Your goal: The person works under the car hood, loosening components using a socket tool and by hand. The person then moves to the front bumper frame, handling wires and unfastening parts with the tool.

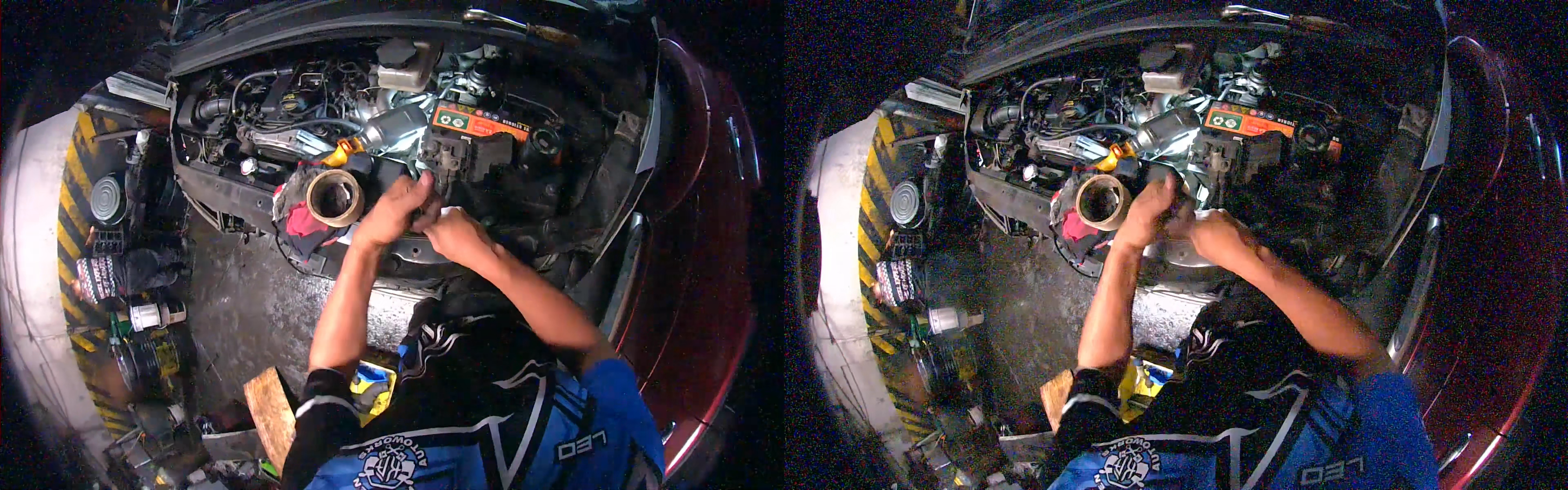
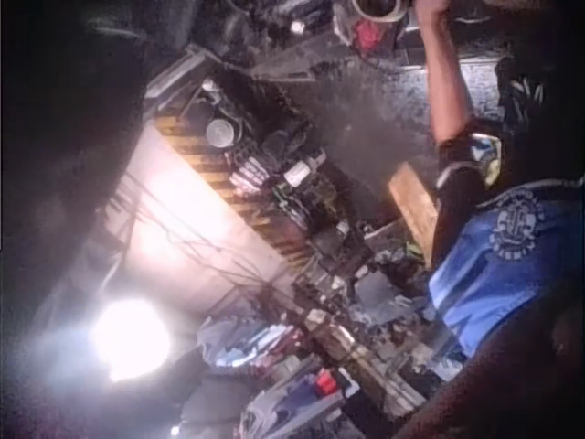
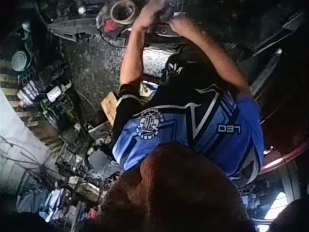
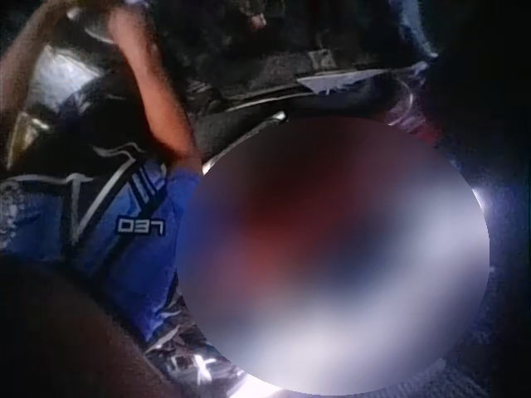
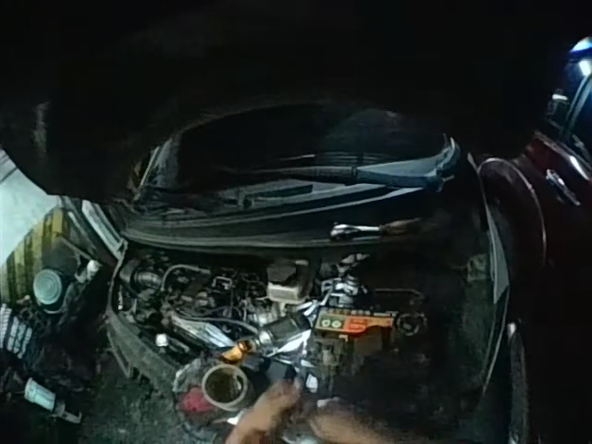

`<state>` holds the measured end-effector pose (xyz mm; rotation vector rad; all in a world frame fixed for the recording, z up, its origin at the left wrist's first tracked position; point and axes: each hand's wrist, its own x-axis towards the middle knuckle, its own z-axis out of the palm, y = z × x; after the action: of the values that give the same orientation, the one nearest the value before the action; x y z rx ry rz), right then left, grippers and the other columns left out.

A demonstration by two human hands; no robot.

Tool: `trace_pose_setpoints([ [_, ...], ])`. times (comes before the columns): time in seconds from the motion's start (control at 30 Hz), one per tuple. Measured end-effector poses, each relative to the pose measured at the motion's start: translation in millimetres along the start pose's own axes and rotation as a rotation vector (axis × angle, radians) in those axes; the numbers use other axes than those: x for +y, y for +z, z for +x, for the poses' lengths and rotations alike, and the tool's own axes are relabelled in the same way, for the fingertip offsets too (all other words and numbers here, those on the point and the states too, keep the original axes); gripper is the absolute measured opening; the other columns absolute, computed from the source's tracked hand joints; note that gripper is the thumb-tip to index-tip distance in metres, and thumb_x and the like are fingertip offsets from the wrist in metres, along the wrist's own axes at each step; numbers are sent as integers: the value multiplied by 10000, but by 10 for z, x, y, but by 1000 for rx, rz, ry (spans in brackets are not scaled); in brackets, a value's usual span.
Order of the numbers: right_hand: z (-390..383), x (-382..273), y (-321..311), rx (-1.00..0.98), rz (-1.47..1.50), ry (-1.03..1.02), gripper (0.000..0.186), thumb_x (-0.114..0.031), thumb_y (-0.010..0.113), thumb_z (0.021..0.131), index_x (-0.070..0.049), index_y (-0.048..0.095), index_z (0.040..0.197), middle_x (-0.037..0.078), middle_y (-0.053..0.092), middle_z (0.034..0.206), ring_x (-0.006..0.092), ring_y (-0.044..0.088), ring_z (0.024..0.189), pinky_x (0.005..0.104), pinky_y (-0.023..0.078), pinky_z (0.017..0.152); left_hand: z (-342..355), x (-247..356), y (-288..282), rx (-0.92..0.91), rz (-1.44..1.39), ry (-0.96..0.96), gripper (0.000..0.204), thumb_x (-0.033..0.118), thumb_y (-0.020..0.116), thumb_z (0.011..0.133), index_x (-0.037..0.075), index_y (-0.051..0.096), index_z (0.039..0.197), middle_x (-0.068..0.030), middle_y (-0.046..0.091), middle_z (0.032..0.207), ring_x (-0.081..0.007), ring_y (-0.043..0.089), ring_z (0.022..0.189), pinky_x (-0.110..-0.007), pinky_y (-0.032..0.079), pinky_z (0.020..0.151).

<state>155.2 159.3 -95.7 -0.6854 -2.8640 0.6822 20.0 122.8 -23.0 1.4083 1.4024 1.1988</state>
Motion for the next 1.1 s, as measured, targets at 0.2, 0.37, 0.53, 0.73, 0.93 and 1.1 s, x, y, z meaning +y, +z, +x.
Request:
trace_pose_setpoints([
  [0.2, -61, -215, -285, 6, 516, 346, 289, -318, 558, 809, -100, 670, 963, 217, 664, 883, 391, 639, 893, 459, 517, 758, -164, 63, 515, 643, 17, 8, 348, 286, 507, 954, -32, 503, 815, -84, 512, 645, -159, 418, 596, -328, 375, 565],
  [0.37, -75, -96, -43, 24, 473, 438, 306, -320, 553, 835, -71, 657, 979, 221, 662, 882, 396, 641, 868, 467, 511, 753, -7, -115, 426, 620, 124, -34, 489, 327, 478, 973, 11, 443, 602, -32, 413, 518, -111, 324, 509, -330, 279, 468],
  [0.53, 28, -4, -55, 194, 452, 86, 277, -258, 574, 878, -7, 615, 988, 222, 646, 860, 403, 627, 815, 484, 494, 736, -6, 18, -141, 44, -162, -56, 550, 456, 390, 984, 60, 464, 609, 18, 384, 553, -101, 342, 520, -288, 269, 494],
  [0.73, -53, 194, 12, 296, 605, 240, 255, -91, 560, 868, -11, 589, 1108, 215, 636, 1032, 373, 617, 953, 424, 494, 806, -160, 118, 514, 703, -82, 80, 375, 343, 394, 1015, 48, 420, 784, 11, 428, 732, -92, 378, 683, -243, 339, 615],
  [0.93, -395, 209, -136, 453, 527, 296, 194, -101, 549, 884, -18, 616, 1047, 179, 657, 984, 373, 628, 890, 418, 507, 767, -186, -238, 417, 614, 151, 144, 444, 398, 417, 990, -26, 532, 930, -60, 528, 794, -168, 471, 700, -308, 440, 694],
  [1.1, -388, 167, -130, 415, 470, 313, 209, -188, 552, 899, -33, 631, 1013, 169, 663, 922, 355, 640, 810, 437, 516, 698, 134, -175, -266, -433, -666, -286, 583, 524, 398, 961, -20, 544, 811, -57, 553, 718, -144, 488, 605, -307, 458, 608],
])
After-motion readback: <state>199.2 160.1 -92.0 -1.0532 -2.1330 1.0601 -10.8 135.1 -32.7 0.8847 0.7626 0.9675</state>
